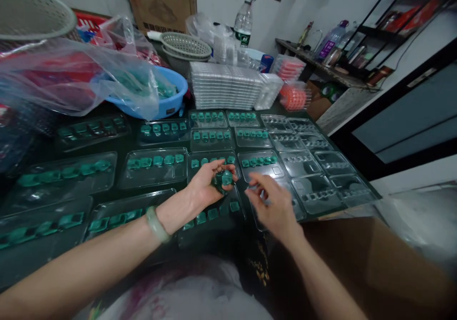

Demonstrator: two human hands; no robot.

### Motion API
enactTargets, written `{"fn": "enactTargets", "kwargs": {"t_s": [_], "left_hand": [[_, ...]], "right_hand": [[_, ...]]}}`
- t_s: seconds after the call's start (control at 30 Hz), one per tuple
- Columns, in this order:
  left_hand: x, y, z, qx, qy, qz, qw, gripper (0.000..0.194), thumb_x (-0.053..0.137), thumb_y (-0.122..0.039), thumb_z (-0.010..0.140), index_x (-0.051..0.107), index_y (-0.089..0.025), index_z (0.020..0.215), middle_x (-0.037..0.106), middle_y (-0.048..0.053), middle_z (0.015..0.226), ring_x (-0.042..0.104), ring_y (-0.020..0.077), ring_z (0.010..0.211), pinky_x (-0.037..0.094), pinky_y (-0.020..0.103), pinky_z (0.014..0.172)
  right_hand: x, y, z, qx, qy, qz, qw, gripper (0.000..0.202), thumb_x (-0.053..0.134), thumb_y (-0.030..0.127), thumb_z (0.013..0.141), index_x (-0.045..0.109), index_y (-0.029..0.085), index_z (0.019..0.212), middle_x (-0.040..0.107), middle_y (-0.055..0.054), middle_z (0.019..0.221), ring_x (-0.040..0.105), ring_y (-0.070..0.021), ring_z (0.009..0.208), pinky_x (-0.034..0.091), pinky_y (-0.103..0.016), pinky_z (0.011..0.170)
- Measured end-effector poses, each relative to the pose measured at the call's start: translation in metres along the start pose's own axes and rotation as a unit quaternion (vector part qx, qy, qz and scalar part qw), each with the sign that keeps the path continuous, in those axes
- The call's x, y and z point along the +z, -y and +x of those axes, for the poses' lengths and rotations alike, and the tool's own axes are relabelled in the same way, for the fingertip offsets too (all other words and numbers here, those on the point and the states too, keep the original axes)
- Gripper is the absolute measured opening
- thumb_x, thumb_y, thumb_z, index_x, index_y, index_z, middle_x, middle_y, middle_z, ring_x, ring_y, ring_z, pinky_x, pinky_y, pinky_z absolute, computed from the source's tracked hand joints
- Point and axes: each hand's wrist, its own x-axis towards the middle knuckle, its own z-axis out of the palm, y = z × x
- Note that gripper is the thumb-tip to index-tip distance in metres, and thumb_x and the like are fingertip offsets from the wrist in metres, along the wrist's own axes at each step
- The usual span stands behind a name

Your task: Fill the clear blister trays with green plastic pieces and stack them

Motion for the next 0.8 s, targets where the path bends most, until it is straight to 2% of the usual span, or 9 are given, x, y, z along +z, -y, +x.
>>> {"fn": "enactTargets", "kwargs": {"t_s": [0.07,0.13,0.27,0.37,0.47,0.57,0.63,0.7,0.8], "left_hand": [[0.002,0.0,-0.004,0.0,-0.013,-0.012,1.0,0.013,0.048,-0.02,0.076,0.056,-0.01,0.073,0.059,0.009,0.067,0.057,0.0163,0.055,0.043,0.024,0.041],[0.006,0.001,-0.009,-0.004,-0.026,-0.018,0.999,0.014,0.048,-0.021,0.075,0.056,-0.011,0.071,0.059,0.008,0.066,0.056,0.0154,0.052,0.046,0.027,0.045],[0.013,0.002,-0.017,0.022,-0.022,-0.035,0.999,0.01,0.051,-0.02,0.074,0.055,-0.012,0.068,0.058,0.005,0.063,0.055,0.0134,0.051,0.047,0.027,0.05],[0.017,0.005,-0.018,0.051,-0.019,-0.058,0.997,0.008,0.052,-0.016,0.073,0.054,-0.013,0.066,0.058,0.004,0.063,0.054,0.012,0.052,0.048,0.025,0.052],[0.018,0.01,-0.014,0.068,0.009,-0.073,0.995,0.009,0.053,-0.015,0.071,0.053,-0.013,0.063,0.057,0.004,0.062,0.055,0.0125,0.054,0.047,0.025,0.052],[0.017,0.013,-0.008,0.055,0.045,-0.091,0.993,0.009,0.052,-0.015,0.071,0.053,-0.013,0.062,0.056,0.005,0.063,0.055,0.0134,0.056,0.047,0.026,0.053],[0.014,0.012,-0.004,0.042,0.054,-0.094,0.993,0.009,0.052,-0.017,0.071,0.054,-0.012,0.064,0.057,0.006,0.065,0.056,0.0142,0.058,0.047,0.026,0.054],[0.011,0.009,0.0,0.044,0.046,-0.078,0.995,0.01,0.053,-0.019,0.071,0.055,-0.012,0.065,0.057,0.006,0.065,0.056,0.0145,0.058,0.047,0.027,0.053],[0.005,0.009,-0.001,0.052,0.017,-0.01,0.998,0.01,0.055,-0.021,0.071,0.058,-0.012,0.068,0.056,0.005,0.062,0.055,0.0141,0.056,0.042,0.023,0.044]], "right_hand": [[0.019,0.03,-0.013,0.009,-0.019,0.052,0.998,0.028,0.049,0.025,0.08,0.051,0.024,0.108,0.058,-0.004,0.087,0.053,-0.0121,0.063,0.046,-0.027,0.063],[0.037,0.046,-0.017,0.044,-0.051,0.079,0.995,0.026,0.05,0.026,0.08,0.051,0.023,0.106,0.059,-0.004,0.086,0.054,-0.0133,0.066,0.046,-0.028,0.065],[0.057,0.048,-0.012,0.085,-0.112,0.108,0.984,0.024,0.05,0.026,0.081,0.049,0.02,0.104,0.06,-0.007,0.097,0.056,-0.0165,0.081,0.046,-0.03,0.073],[0.059,0.044,-0.009,0.097,-0.135,0.114,0.98,0.023,0.049,0.024,0.081,0.049,0.021,0.104,0.059,-0.006,0.101,0.056,-0.0167,0.087,0.046,-0.03,0.074],[0.059,0.041,-0.011,0.086,-0.153,0.102,0.979,0.016,0.049,0.021,0.081,0.052,0.021,0.096,0.059,-0.007,0.099,0.056,-0.0176,0.088,0.047,-0.03,0.072],[0.058,0.04,-0.012,0.073,-0.169,0.113,0.976,0.01,0.049,0.02,0.08,0.055,0.02,0.087,0.058,-0.007,0.092,0.056,-0.0173,0.083,0.046,-0.03,0.069],[0.055,0.041,-0.013,0.096,-0.172,0.152,0.968,0.007,0.051,0.02,0.079,0.056,0.02,0.084,0.058,-0.006,0.086,0.055,-0.0152,0.075,0.045,-0.028,0.064],[0.051,0.041,-0.014,0.144,-0.164,0.22,0.951,0.007,0.052,0.023,0.078,0.056,0.02,0.084,0.057,-0.003,0.076,0.053,-0.0126,0.064,0.044,-0.026,0.057],[0.045,0.04,-0.013,0.211,-0.148,0.335,0.906,0.011,0.051,0.027,0.08,0.054,0.019,0.086,0.055,0.001,0.066,0.049,-0.0097,0.054,0.041,-0.022,0.049]]}}
